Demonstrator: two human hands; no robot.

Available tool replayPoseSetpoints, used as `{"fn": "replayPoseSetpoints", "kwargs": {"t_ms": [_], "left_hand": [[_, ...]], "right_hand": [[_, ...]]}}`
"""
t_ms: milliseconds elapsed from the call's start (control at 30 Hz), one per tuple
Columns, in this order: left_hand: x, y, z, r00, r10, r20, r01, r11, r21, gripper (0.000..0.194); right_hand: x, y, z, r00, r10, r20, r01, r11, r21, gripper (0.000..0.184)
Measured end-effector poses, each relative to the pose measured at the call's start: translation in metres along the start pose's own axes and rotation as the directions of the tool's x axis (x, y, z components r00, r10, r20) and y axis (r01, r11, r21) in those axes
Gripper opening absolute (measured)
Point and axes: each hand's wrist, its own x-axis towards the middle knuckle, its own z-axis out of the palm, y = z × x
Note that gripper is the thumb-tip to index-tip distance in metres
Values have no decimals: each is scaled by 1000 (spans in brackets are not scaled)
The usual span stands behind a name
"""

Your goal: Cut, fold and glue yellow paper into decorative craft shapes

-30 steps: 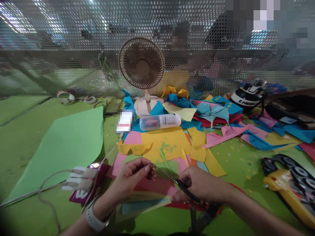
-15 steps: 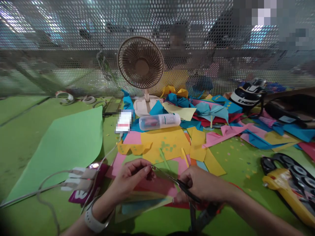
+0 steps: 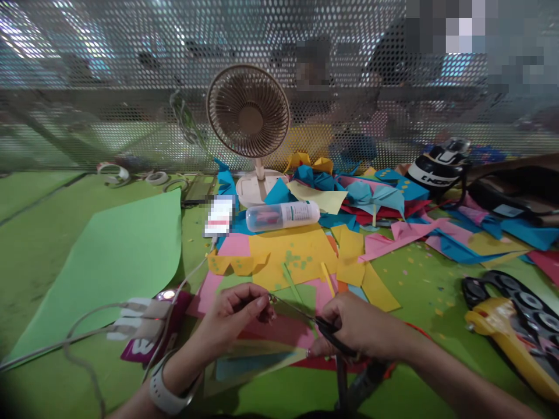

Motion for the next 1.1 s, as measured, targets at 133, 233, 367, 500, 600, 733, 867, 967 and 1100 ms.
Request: {"fn": "replayPoseSetpoints", "kwargs": {"t_ms": [133,233,367,500,600,733,867,967,1100], "left_hand": [[0,-1,-1,1000,12,7,-12,1000,-4,18],[1,-4,-1,999,-11,-31,8,996,-92,19],[3,-11,3,986,-95,-137,62,972,-228,19],[1,-15,9,975,-90,-204,49,979,-198,16],[0,-17,10,967,6,-254,-38,992,-122,12],[-1,-20,9,953,157,-260,-159,987,16,8],[-2,-19,8,931,260,-255,-238,965,113,11],[-3,-18,9,924,298,-241,-262,950,172,12],[-2,-19,10,918,319,-235,-276,941,198,12]], "right_hand": [[1,1,0,1000,-12,-3,11,1000,-13,43],[3,-2,1,996,-32,-81,32,999,9,42],[6,-18,0,948,-99,-302,144,981,133,35],[9,-40,5,946,-69,-317,150,959,241,31],[17,-48,13,940,-70,-335,180,933,310,28],[30,-49,22,907,-140,-397,270,917,294,21],[35,-50,25,907,-164,-388,288,914,285,20],[34,-53,25,907,-161,-390,284,917,281,20],[34,-54,25,903,-159,-399,278,924,261,17]]}}
